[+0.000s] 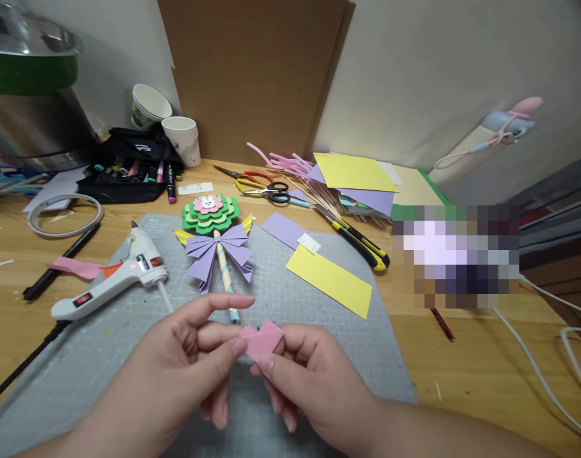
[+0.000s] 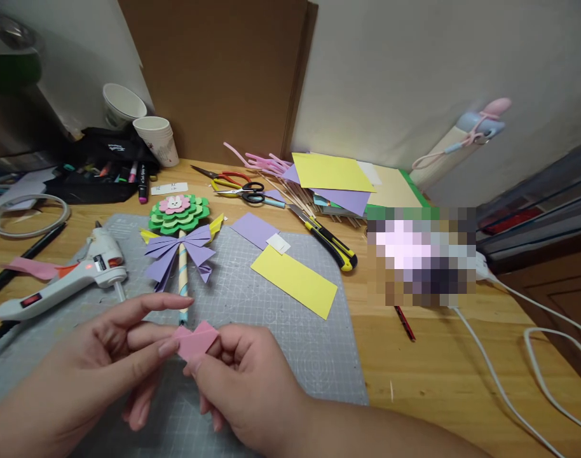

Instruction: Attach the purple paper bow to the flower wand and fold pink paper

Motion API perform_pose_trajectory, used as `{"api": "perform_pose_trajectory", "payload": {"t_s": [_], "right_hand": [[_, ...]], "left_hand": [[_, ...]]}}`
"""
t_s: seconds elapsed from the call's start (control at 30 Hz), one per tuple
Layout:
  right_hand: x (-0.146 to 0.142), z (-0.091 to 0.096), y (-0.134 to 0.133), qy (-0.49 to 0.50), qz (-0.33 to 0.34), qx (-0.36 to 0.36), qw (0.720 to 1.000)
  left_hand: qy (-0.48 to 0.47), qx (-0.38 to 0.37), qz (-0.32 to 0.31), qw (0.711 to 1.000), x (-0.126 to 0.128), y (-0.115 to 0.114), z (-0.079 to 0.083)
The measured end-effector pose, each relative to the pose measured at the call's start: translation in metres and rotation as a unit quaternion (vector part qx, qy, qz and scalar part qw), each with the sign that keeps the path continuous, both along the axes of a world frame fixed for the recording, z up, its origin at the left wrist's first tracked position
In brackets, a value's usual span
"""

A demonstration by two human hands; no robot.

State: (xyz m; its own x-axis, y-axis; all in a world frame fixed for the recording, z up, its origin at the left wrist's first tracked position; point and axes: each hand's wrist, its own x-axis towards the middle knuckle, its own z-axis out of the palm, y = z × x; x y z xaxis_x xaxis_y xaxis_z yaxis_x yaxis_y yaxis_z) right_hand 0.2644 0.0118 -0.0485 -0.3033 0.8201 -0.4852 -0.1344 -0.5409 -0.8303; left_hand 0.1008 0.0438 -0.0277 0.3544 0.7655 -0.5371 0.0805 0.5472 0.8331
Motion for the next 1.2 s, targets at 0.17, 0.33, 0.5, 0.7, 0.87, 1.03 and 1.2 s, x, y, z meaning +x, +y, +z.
{"api": "perform_pose_trajectory", "payload": {"t_s": [0.17, 0.33, 0.5, 0.7, 0.87, 1.03, 1.2], "right_hand": [[-0.001, -0.001, 0.002, 0.011, 0.003, 0.013, 1.0], [-0.002, -0.001, 0.0, 0.01, 0.008, 0.033, 0.999], [-0.003, -0.002, -0.003, 0.007, 0.008, 0.091, 0.996], [0.0, -0.01, -0.006, 0.019, 0.031, 0.117, 0.993], [0.0, -0.012, -0.006, 0.006, 0.035, 0.095, 0.995], [-0.001, -0.01, -0.006, 0.008, 0.031, 0.077, 0.996], [0.0, -0.011, -0.005, 0.014, 0.019, 0.073, 0.997]], "left_hand": [[0.008, 0.018, -0.005, 1.0, -0.002, -0.001, -0.002], [0.001, 0.104, 0.042, 0.994, -0.001, 0.003, -0.004], [0.023, 0.139, 0.029, 0.99, -0.001, 0.001, -0.007], [0.02, 0.134, 0.017, 0.991, -0.002, -0.002, -0.006], [0.023, 0.144, 0.029, 0.989, -0.001, 0.001, -0.007], [0.01, 0.13, 0.027, 0.991, -0.001, 0.002, -0.009], [0.018, 0.137, 0.035, 0.99, -0.002, 0.003, -0.008]]}}
